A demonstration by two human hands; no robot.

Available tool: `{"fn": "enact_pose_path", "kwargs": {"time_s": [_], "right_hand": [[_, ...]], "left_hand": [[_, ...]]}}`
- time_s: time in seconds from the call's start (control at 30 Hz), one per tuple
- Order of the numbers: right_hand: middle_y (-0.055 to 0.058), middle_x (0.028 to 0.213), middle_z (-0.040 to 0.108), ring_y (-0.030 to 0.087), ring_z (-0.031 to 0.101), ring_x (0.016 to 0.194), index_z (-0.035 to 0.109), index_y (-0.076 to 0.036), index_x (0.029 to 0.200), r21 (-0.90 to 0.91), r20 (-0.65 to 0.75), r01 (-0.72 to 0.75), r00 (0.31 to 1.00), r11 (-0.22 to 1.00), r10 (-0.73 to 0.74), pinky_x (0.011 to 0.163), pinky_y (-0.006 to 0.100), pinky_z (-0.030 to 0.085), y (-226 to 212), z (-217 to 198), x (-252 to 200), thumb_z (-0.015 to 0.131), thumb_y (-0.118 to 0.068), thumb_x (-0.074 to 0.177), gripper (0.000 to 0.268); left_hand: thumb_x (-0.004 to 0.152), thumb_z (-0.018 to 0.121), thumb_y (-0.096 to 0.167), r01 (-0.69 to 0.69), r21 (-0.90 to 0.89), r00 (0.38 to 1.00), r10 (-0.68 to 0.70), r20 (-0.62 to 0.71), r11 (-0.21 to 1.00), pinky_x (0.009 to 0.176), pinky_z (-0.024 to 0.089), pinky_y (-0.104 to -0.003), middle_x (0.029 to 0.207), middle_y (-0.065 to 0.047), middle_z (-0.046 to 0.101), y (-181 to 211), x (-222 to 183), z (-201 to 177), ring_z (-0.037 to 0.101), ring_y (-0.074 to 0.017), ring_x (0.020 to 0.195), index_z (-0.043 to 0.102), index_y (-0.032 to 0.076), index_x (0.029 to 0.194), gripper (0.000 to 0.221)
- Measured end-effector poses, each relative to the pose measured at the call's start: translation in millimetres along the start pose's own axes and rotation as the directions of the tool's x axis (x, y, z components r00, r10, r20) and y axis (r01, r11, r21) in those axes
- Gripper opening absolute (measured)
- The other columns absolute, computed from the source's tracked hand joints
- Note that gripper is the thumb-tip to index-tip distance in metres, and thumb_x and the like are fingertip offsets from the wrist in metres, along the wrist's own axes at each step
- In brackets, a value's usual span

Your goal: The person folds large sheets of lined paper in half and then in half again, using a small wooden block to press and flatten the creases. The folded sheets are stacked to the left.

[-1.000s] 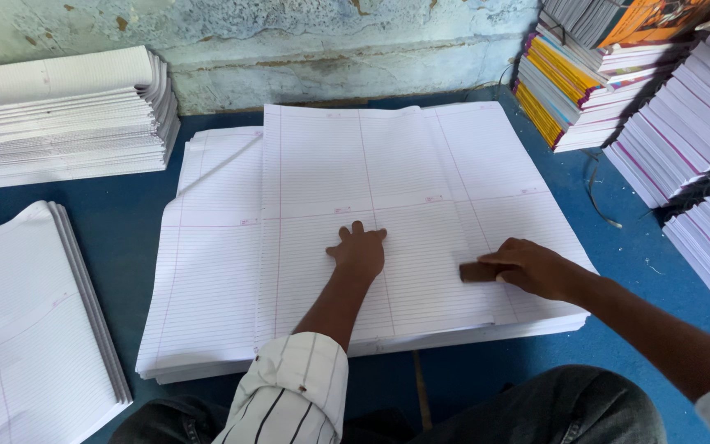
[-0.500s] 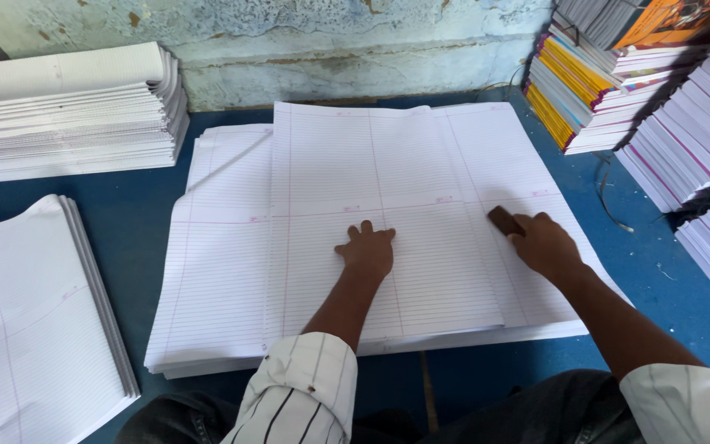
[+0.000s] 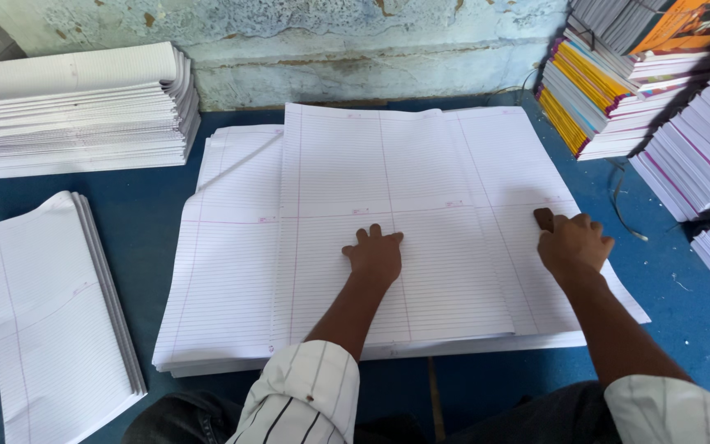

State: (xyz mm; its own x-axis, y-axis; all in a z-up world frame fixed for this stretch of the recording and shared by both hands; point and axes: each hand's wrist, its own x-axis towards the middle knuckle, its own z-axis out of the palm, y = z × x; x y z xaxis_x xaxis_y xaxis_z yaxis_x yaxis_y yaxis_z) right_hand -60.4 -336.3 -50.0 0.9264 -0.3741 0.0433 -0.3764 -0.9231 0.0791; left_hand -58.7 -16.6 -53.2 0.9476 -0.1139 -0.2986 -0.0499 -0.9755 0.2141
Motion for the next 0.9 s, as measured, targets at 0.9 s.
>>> {"fn": "enact_pose_path", "kwargs": {"time_s": [0.9], "right_hand": [[0.017,0.104,0.076,0.028,0.074,0.09,0.069,-0.005,0.13,0.469,0.133,0.092,0.976,0.878,-0.173,0.079,0.042,0.061,-81,-1,-23,0.069,-0.041,0.094,0.05]], "left_hand": [[0.089,0.076,0.03,0.364,-0.473,0.78,-0.54,-0.315,0.802,0.094,0.055,-0.047,0.136,-0.023,0.051,-162,-22,2,0.051,-0.0367,0.126,0.064,-0.002,0.125,0.049]]}}
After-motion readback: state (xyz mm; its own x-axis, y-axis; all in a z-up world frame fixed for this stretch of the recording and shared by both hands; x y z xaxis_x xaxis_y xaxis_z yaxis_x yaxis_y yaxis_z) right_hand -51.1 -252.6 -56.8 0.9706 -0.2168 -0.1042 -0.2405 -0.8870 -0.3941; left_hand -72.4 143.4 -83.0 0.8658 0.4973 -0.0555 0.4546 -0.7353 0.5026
